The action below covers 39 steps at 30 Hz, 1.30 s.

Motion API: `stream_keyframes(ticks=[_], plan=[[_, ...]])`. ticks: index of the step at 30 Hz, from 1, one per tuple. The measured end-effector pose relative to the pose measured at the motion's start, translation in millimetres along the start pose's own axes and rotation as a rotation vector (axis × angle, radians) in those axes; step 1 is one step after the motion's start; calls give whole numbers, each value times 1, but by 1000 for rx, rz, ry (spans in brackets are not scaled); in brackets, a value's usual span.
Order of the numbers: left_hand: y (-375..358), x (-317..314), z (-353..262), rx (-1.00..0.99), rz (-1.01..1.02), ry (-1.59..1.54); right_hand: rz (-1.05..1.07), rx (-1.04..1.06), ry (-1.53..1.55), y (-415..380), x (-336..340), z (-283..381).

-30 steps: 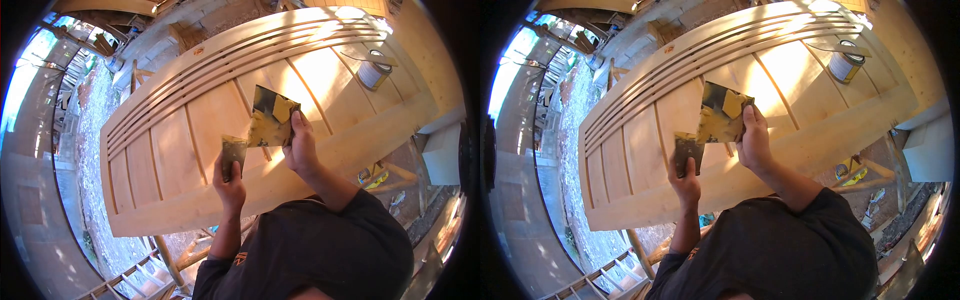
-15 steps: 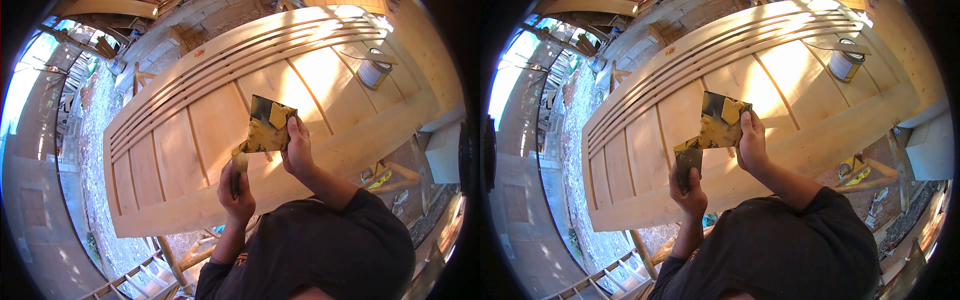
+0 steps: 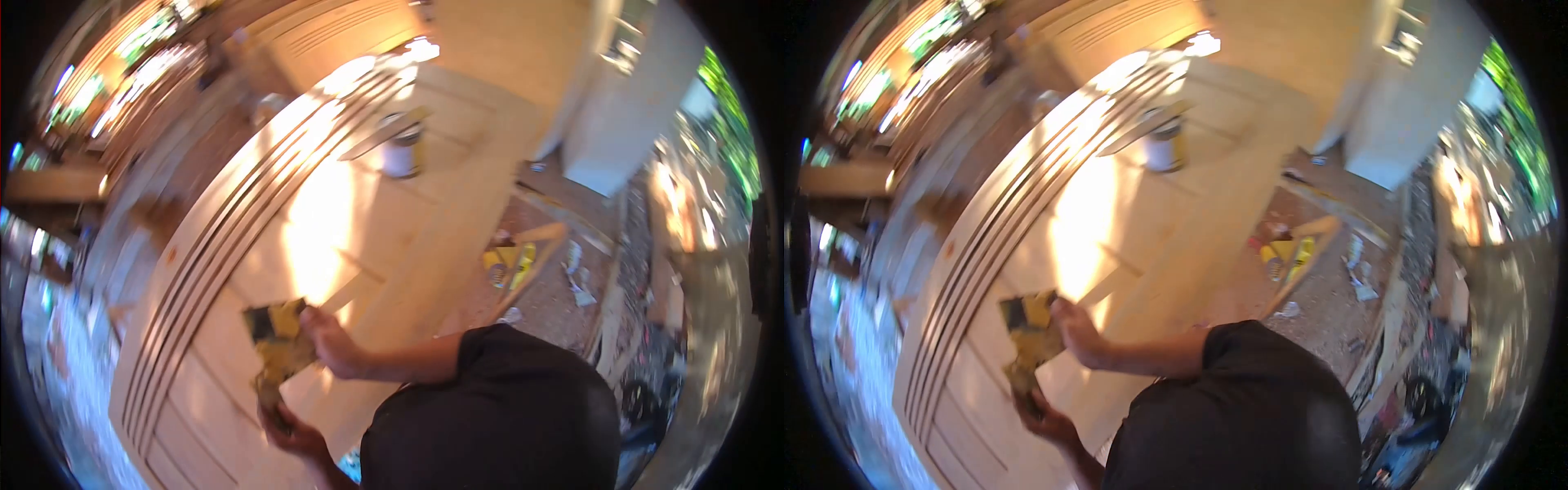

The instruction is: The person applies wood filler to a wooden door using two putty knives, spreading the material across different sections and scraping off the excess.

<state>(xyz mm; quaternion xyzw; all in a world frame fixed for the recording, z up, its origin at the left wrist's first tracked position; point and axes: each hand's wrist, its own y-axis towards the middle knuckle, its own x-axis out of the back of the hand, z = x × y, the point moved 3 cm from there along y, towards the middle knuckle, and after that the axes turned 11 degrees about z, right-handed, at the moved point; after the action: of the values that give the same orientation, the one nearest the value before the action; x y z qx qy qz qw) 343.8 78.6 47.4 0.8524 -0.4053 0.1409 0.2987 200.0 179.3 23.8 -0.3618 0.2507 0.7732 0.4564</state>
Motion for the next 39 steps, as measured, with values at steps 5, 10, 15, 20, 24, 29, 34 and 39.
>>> stream_keyframes(ticks=[5, 10, 15, 20, 24, 29, 34, 39], plan=[[4, -27, 7, -134, 289, 81, 15, 28, 156, -3, -15, 36], [12, -23, -9, 56, 172, -175, -69, -43, -72, -12, -1, 54], [15, -57, -13, -163, 423, -103, -111, 181, 46, -13, -4, 63], [38, 1, -10, 272, 174, -146, -105, 57, -57, -17, 47, 65], [31, 22, 61, 467, 318, -461, -116, -453, -130, -31, 97, 39], [0, 45, 61, 819, 431, -333, -70, -537, -314, -30, 132, -1], [-28, 62, 86, 759, 371, -306, -63, -741, -366, -22, 90, 22], [-41, 69, 63, 804, 201, -465, 142, -742, -241, -3, 106, -5]])
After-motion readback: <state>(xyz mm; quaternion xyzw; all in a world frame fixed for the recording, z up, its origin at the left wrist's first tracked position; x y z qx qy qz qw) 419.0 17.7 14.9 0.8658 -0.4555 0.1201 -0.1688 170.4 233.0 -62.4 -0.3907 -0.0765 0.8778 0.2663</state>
